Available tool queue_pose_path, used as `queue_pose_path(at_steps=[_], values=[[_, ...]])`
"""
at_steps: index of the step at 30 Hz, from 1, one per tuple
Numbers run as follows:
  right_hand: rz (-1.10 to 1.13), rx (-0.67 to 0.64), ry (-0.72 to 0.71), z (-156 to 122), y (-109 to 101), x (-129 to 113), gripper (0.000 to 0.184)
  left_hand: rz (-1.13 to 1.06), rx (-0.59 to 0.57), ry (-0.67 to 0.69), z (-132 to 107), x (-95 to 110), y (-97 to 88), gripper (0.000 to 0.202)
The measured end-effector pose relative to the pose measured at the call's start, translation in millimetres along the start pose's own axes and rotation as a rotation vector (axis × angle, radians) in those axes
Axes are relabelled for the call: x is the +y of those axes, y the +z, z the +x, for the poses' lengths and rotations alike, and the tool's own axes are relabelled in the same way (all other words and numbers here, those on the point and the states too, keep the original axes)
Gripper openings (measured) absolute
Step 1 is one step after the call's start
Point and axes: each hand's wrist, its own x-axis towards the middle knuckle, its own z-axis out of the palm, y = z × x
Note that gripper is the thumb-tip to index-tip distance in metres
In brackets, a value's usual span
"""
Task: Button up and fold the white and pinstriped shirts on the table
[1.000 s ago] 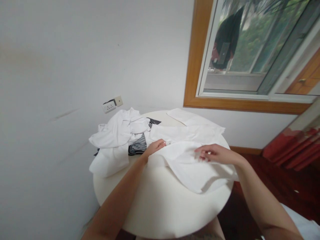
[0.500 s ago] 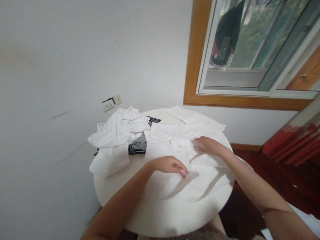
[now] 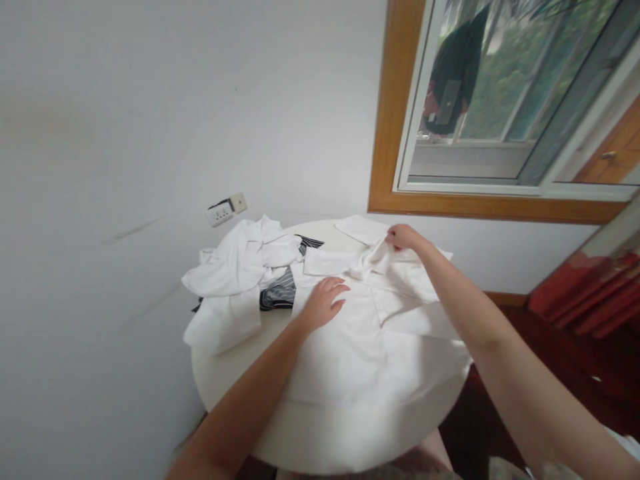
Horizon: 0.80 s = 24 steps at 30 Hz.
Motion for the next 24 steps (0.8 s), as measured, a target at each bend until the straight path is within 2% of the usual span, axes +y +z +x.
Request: queue_pose_path(at_steps=[1, 2, 3, 4, 5, 7, 9, 12, 14, 19, 22, 24], values=[[0.026, 0.121, 0.027, 11, -4, -5, 0.03, 0.026, 0.015, 0.0, 0, 2, -0.1, 0.035], [0.121, 0.361, 0.051, 19, -5, -10, 0.034, 0.051, 0.03, -0.004, 0, 3, -0.3, 0.037], [0.184, 0.521, 0.021, 25, -3, -15, 0.042, 0.072, 0.044, -0.013, 0, 4, -0.4, 0.04], [0.229, 0.646, -0.031, 27, 2, -20, 0.051, 0.089, 0.051, -0.024, -1, 3, -0.1, 0.042], [0.251, 0.711, -0.105, 28, 10, -24, 0.059, 0.105, 0.047, -0.036, -2, 1, 0.7, 0.043], [0.217, 0.637, -0.26, 22, 28, -27, 0.06, 0.141, 0.023, -0.071, -5, -4, 4.0, 0.045], [0.149, 0.415, -0.329, 12, 47, -24, 0.047, 0.188, 0.01, -0.132, -7, -10, 9.1, 0.046], [-0.018, 0.05, -0.268, -8, 72, -16, 0.039, 0.255, 0.038, -0.233, -7, -17, 14.8, 0.045], [-0.11, -0.067, -0.217, -21, 84, -11, 0.041, 0.293, 0.065, -0.284, -5, -20, 14.3, 0.042], [-0.243, -0.013, -0.203, -42, 95, -12, 0.036, 0.425, 0.103, -0.437, -1, -27, -0.6, 0.037], [-0.299, 0.027, -0.238, -47, 97, -26, 0.037, 0.466, 0.017, -0.518, 0, -28, -8.9, 0.027], [-0.284, 0.049, -0.284, -50, 101, -41, 0.04, 0.477, -0.035, -0.526, 4, -26, -11.7, 0.027]])
